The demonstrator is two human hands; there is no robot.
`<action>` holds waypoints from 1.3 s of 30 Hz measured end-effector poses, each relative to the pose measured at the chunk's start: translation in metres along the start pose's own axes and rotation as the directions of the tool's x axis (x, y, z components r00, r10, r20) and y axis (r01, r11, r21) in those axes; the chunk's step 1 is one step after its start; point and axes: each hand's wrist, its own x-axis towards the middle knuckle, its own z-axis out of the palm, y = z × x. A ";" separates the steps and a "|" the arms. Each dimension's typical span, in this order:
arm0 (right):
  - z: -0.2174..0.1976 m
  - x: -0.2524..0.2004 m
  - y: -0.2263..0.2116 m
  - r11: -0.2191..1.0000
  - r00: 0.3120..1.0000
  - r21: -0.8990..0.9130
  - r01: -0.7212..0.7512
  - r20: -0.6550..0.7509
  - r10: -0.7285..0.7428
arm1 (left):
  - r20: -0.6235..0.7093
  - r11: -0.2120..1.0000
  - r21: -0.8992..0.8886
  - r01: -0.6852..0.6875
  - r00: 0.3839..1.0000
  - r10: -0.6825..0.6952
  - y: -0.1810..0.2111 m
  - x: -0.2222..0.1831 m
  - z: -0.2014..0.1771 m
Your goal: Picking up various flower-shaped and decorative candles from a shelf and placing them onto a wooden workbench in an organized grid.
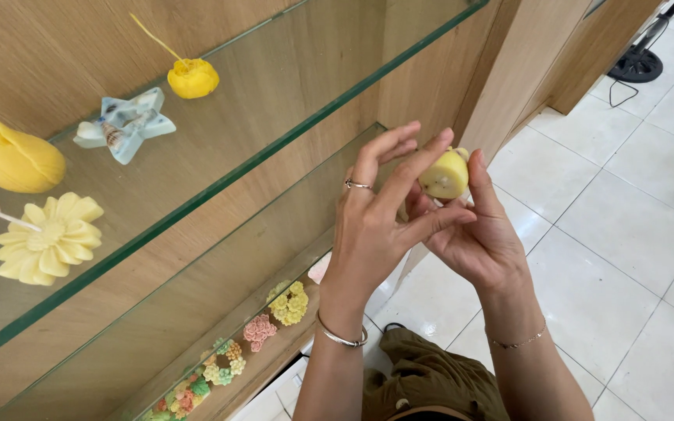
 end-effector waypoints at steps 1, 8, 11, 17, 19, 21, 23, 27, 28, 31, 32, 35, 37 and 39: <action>-0.004 0.000 -0.001 1.000 1.000 0.002 0.001 -0.003 -0.001 | 0.002 1.000 -0.001 0.002 1.000 -0.002 0.000 -0.001 -0.002; 0.040 -0.004 0.029 0.874 0.934 -0.429 0.230 -0.155 -0.322 | 0.005 0.996 0.062 -0.057 0.998 0.057 -0.010 -0.020 0.008; 0.036 -0.010 0.033 0.841 0.918 -0.469 0.269 -0.140 -0.371 | -0.105 0.998 -0.062 0.015 0.994 -0.022 -0.010 -0.023 0.007; 0.024 -0.025 0.043 0.728 0.863 -0.583 0.360 -0.088 -0.497 | -0.144 0.972 -0.183 0.145 0.974 -0.172 -0.011 -0.031 0.006; 0.024 -0.030 0.050 0.703 0.840 -0.597 0.387 -0.086 -0.536 | -0.121 0.955 -0.240 0.175 0.971 -0.208 -0.011 -0.036 0.008; 0.029 -0.033 0.056 0.612 0.794 -0.663 0.433 -0.041 -0.606 | -0.120 0.950 -0.251 0.187 0.967 -0.223 -0.012 -0.040 0.012; 0.018 -0.036 0.056 0.542 0.755 -0.683 0.490 0.020 -0.656 | -0.116 0.953 -0.237 0.186 0.969 -0.218 -0.012 -0.041 0.014; 0.000 -0.043 0.053 0.404 0.654 -0.682 0.610 0.146 -0.742 | -0.060 0.934 -0.272 0.233 0.964 -0.258 -0.010 -0.042 0.024; 0.000 -0.045 0.052 0.401 0.648 -0.681 0.613 0.143 -0.748 | -0.052 0.933 -0.274 0.233 0.965 -0.256 -0.008 -0.042 0.027; -0.002 -0.052 0.044 0.348 0.561 -0.666 0.660 0.128 -0.818 | 0.090 0.812 -0.473 0.343 0.935 -0.343 -0.004 -0.041 0.041; -0.003 -0.055 0.039 0.344 0.545 -0.660 0.668 0.119 -0.830 | 0.104 0.789 -0.524 0.321 0.943 -0.315 -0.003 -0.040 0.049; -0.006 -0.068 0.018 0.299 0.481 -0.653 0.696 0.116 -0.869 | 0.143 0.771 -0.569 0.287 0.957 -0.252 0.005 -0.036 0.076; -0.011 -0.079 -0.003 0.253 0.432 -0.652 0.715 0.127 -0.893 | 0.163 0.778 -0.568 0.269 0.963 -0.213 0.013 -0.033 0.101; -0.019 -0.092 -0.026 0.259 0.406 -0.630 0.732 0.098 -0.909 | 0.146 0.844 -0.481 0.237 0.971 -0.190 0.021 -0.031 0.131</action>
